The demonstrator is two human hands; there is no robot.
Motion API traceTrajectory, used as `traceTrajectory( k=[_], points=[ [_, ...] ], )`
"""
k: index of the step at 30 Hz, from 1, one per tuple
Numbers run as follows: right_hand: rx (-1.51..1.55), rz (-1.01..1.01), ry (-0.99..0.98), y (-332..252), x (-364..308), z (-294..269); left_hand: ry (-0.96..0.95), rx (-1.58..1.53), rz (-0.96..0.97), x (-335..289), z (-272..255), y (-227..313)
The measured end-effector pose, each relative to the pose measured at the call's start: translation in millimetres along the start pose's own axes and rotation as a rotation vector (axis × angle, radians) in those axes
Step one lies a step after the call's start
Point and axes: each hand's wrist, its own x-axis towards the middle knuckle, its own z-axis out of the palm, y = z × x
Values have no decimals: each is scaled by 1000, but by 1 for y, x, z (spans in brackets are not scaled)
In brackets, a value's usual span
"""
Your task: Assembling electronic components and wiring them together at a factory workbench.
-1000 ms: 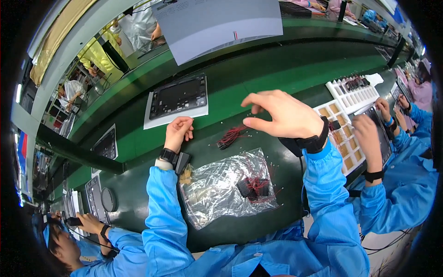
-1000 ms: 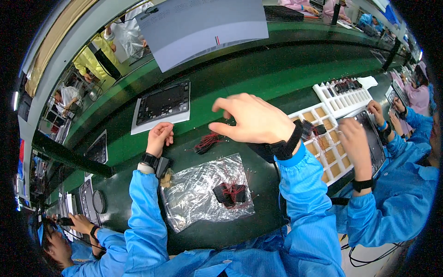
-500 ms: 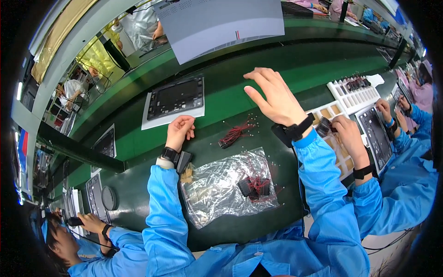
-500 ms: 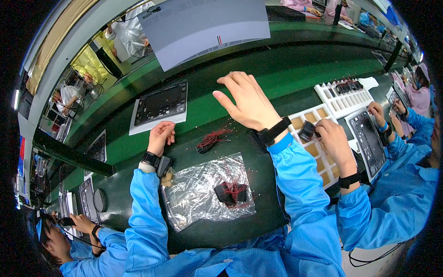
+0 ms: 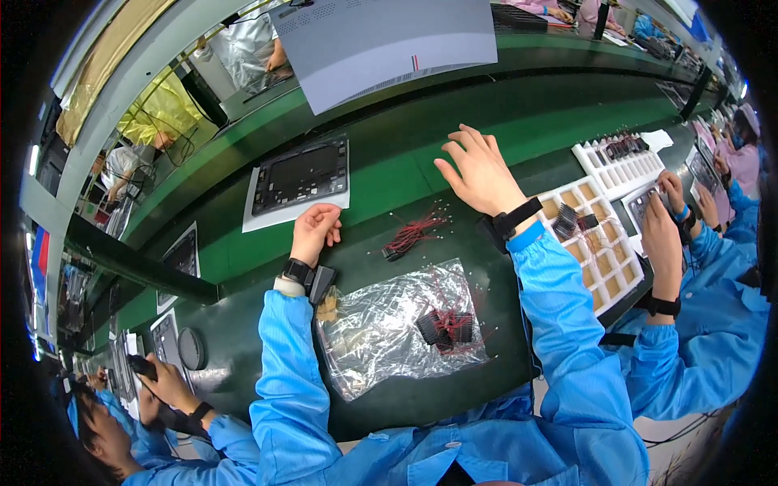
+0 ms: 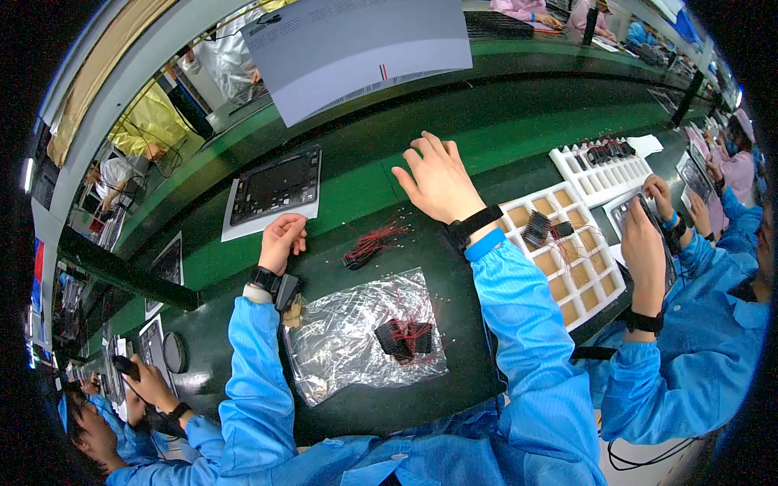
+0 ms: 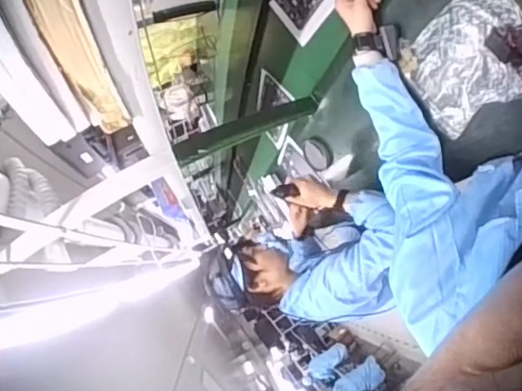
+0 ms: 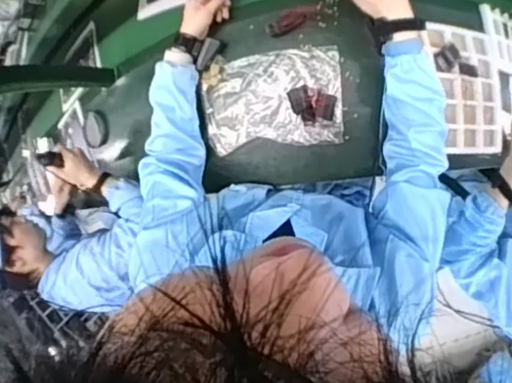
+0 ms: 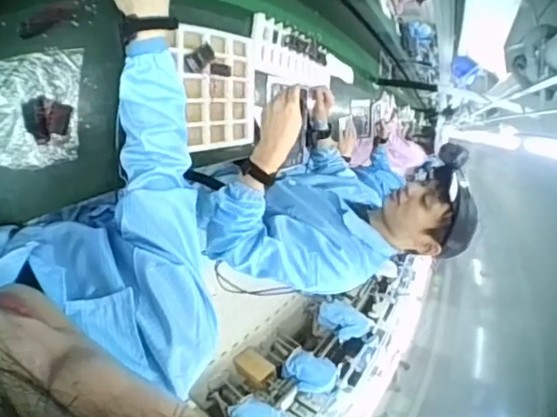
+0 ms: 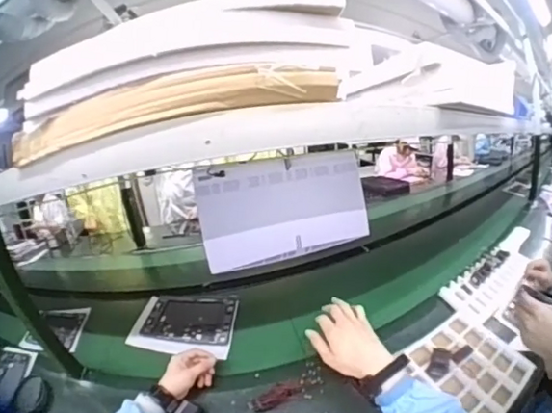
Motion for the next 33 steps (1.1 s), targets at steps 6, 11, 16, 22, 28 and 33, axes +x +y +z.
traceTrajectory(
  k=[6,11,16,22,28,33],
  points=[
    [-32,-58,9,0,-3,6,-4,2,6,1,-1,-2],
    [42,95,-366,3,-9,3,-4,12,8,-1,0,0],
    [17,122,-420,8,-13,-1,-19,11,14,1,-1,0],
    [93,75,-386,6,-9,1,9,7,16,-3,-9,2],
    [170,55,-300,3,-6,-11,13,-19,-7,1,-2,-3],
    [167,89,-326,-5,-4,-15,-86,201,-63,-7,-15,23]
  ],
)
